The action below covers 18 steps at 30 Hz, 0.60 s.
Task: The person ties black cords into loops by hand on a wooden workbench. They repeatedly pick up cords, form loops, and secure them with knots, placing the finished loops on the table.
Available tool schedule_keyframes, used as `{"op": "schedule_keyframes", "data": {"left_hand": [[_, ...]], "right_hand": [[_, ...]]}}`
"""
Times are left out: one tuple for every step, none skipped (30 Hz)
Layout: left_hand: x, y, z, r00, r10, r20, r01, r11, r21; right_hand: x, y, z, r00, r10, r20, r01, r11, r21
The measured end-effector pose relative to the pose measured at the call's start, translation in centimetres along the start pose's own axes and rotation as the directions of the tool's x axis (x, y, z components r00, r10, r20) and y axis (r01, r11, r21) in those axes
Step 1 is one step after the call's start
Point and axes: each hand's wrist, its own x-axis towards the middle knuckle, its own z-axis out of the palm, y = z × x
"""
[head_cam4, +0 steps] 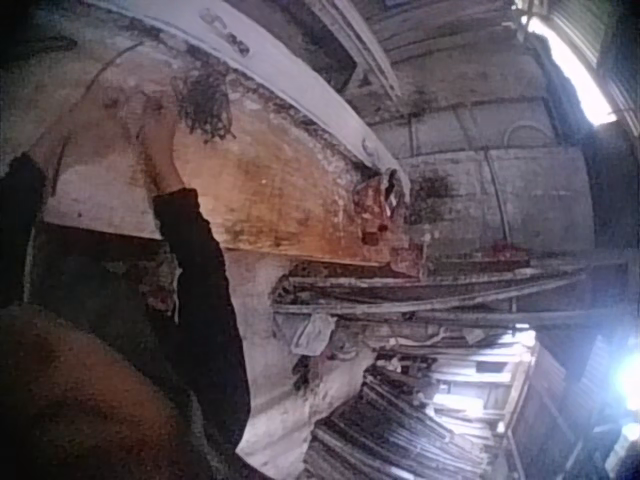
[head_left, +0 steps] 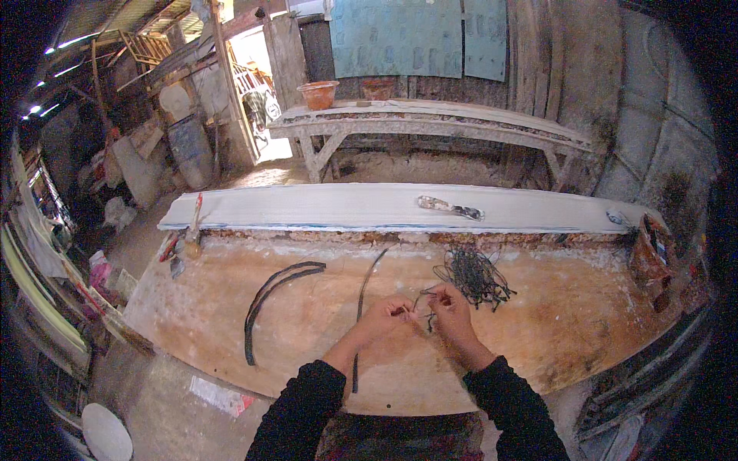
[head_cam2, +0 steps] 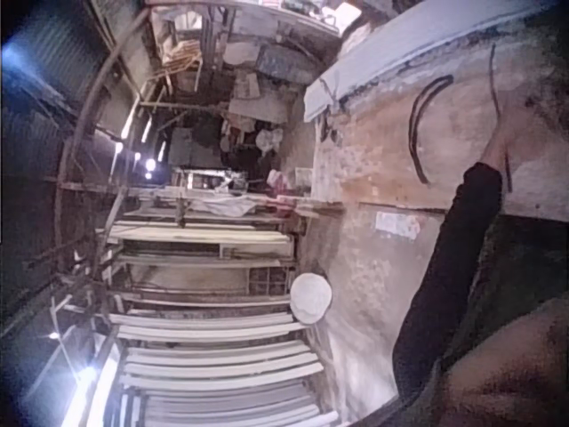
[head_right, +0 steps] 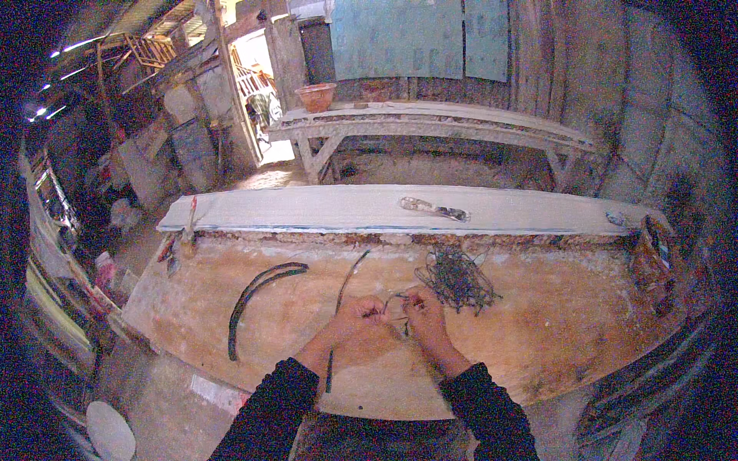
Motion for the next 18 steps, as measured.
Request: {"op": "schedule_keyframes", "data": {"left_hand": [[0.0,0.0,0.1,0.998,0.030,0.053,-0.027,0.998,-0.058],[-0.1,0.2,0.4,0.992,0.010,0.124,-0.002,0.998,-0.061],[-0.2,0.4,0.7,0.981,-0.011,0.195,0.023,0.998,-0.063],[-0.3,0.5,0.9,0.964,-0.031,0.264,0.049,0.997,-0.063],[-0.3,0.4,1.1,0.962,-0.056,0.267,0.070,0.997,-0.041],[-0.5,0.2,1.4,0.960,-0.082,0.269,0.091,0.996,-0.019],[-0.6,0.0,1.5,0.957,-0.108,0.270,0.112,0.994,0.003],[-0.5,0.2,1.6,0.962,-0.093,0.256,0.103,0.994,-0.025],[-0.4,0.6,1.6,0.968,-0.078,0.240,0.093,0.994,-0.054],[-0.4,0.9,1.6,0.973,-0.063,0.223,0.083,0.993,-0.082],[-0.4,1.3,1.4,0.973,-0.095,0.212,0.110,0.992,-0.061],[-0.4,1.7,1.0,0.971,-0.127,0.200,0.138,0.990,-0.041],[-0.5,2.0,0.7,0.969,-0.159,0.188,0.166,0.986,-0.021],[-0.4,2.0,0.7,0.974,-0.130,0.187,0.122,0.991,0.057],[-0.4,2.0,0.7,0.977,-0.102,0.189,0.077,0.988,0.134],[-0.3,1.9,0.8,0.978,-0.073,0.194,0.032,0.977,0.210],[-0.4,1.6,0.9,0.971,-0.092,0.220,0.048,0.979,0.199],[-0.6,1.2,1.2,0.963,-0.110,0.247,0.064,0.980,0.188]], "right_hand": [[0.4,0.2,-0.3,0.995,-0.088,-0.053,0.081,0.990,-0.117],[0.5,0.1,-0.5,0.980,-0.176,-0.095,0.149,0.960,-0.238],[0.7,-0.1,-0.6,0.983,-0.160,-0.089,0.136,0.963,-0.231],[0.8,-0.5,-0.8,0.986,-0.144,-0.083,0.123,0.967,-0.223],[0.8,-0.8,-0.8,0.989,-0.129,-0.075,0.110,0.971,-0.212],[0.7,-0.8,-0.8,0.987,-0.139,-0.077,0.119,0.967,-0.225],[0.6,-0.8,-0.7,0.986,-0.150,-0.077,0.128,0.963,-0.238],[0.6,-0.9,-0.7,0.983,-0.164,-0.081,0.139,0.958,-0.251],[0.7,-0.5,-0.7,0.980,-0.174,-0.092,0.145,0.955,-0.258],[0.8,0.3,-0.8,0.978,-0.184,-0.103,0.152,0.953,-0.264],[0.9,0.4,-0.7,0.975,-0.194,-0.108,0.159,0.950,-0.270],[0.9,0.4,-0.7,0.979,-0.175,-0.103,0.141,0.950,-0.278],[0.9,0.2,-0.7,0.983,-0.156,-0.098,0.123,0.951,-0.285],[0.8,0.1,-0.7,0.986,-0.138,-0.095,0.104,0.949,-0.296],[0.9,0.2,-0.7,0.986,-0.138,-0.098,0.106,0.954,-0.281],[1.0,0.5,-0.8,0.985,-0.139,-0.100,0.108,0.958,-0.266],[1.0,0.4,-0.7,0.985,-0.140,-0.104,0.111,0.962,-0.249],[0.8,0.2,-0.6,0.986,-0.136,-0.101,0.106,0.961,-0.256]]}}
